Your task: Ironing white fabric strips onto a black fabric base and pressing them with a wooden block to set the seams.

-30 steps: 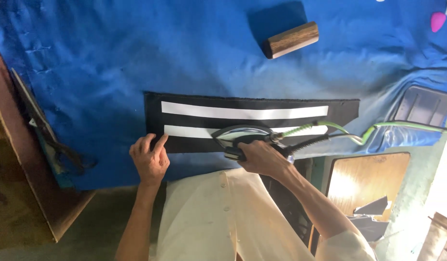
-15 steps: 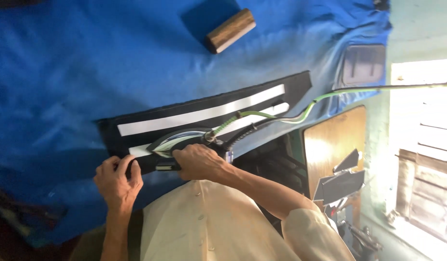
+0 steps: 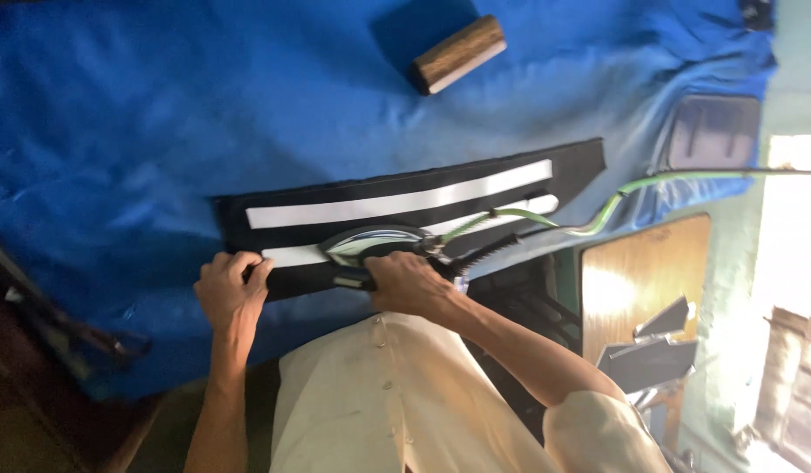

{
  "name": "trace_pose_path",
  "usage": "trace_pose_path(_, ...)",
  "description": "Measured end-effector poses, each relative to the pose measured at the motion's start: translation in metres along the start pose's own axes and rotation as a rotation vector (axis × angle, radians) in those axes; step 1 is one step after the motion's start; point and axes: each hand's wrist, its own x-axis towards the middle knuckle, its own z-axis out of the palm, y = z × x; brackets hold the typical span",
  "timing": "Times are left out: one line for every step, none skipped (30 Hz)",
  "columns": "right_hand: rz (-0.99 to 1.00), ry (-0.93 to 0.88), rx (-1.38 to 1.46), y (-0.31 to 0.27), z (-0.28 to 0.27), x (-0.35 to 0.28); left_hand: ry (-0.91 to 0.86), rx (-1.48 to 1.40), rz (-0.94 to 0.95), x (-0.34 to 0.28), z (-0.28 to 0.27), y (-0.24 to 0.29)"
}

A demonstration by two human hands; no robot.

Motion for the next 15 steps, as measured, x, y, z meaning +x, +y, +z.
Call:
trace_pose_path(0.097,-0.016,-0.003,0.006,0.003,0.001,-0.023,-0.002,-0.015,0.002,-0.001,0.0)
trace_pose_path(0.074,-0.027,-0.01,0.01,0.001,-0.001,-0.014,0.011,-0.036,0.005,-0.006,0.005)
trace_pose_path(0.138,-0.041,-0.025,0.014,-0.002,-0.003,-0.048,-0.05,-0.054,0.008,-0.011,0.009)
trace_pose_path(0.205,-0.054,-0.039,0.018,-0.004,-0.005,-0.083,-0.112,-0.069,0.012,-0.016,0.014)
trace_pose_path(0.184,-0.063,-0.044,0.017,-0.013,-0.009,-0.074,-0.1,-0.086,0.01,-0.014,0.011)
trace_pose_path(0.22,-0.093,-0.069,0.017,-0.022,-0.014,-0.091,-0.093,-0.092,0.009,-0.011,0.008)
trace_pose_path(0.255,-0.122,-0.095,0.018,-0.03,-0.018,-0.109,-0.086,-0.099,0.009,-0.008,0.006)
trace_pose_path(0.248,-0.126,-0.097,0.019,-0.041,-0.024,-0.107,-0.082,-0.106,0.011,-0.013,0.009)
trace_pose_path(0.292,-0.11,-0.082,0.021,-0.051,-0.029,-0.119,-0.089,-0.112,0.013,-0.018,0.012)
trace_pose_path(0.344,-0.093,-0.064,0.023,-0.06,-0.036,-0.135,-0.1,-0.113,0.014,-0.022,0.016)
trace_pose_path(0.344,-0.096,-0.064,0.036,-0.056,-0.039,-0.137,-0.1,-0.115,0.012,-0.02,0.012)
trace_pose_path(0.397,-0.055,-0.039,0.049,-0.055,-0.041,-0.192,-0.089,-0.124,0.013,-0.017,0.009)
trace_pose_path(0.449,-0.014,-0.013,0.062,-0.054,-0.043,-0.247,-0.078,-0.132,0.015,-0.015,0.007)
trace_pose_path(0.448,-0.01,-0.019,0.056,-0.055,-0.048,-0.242,-0.083,-0.133,0.016,-0.015,0.008)
trace_pose_path(0.446,-0.055,-0.076,0.05,-0.055,-0.054,-0.25,-0.082,-0.155,0.018,-0.015,0.01)
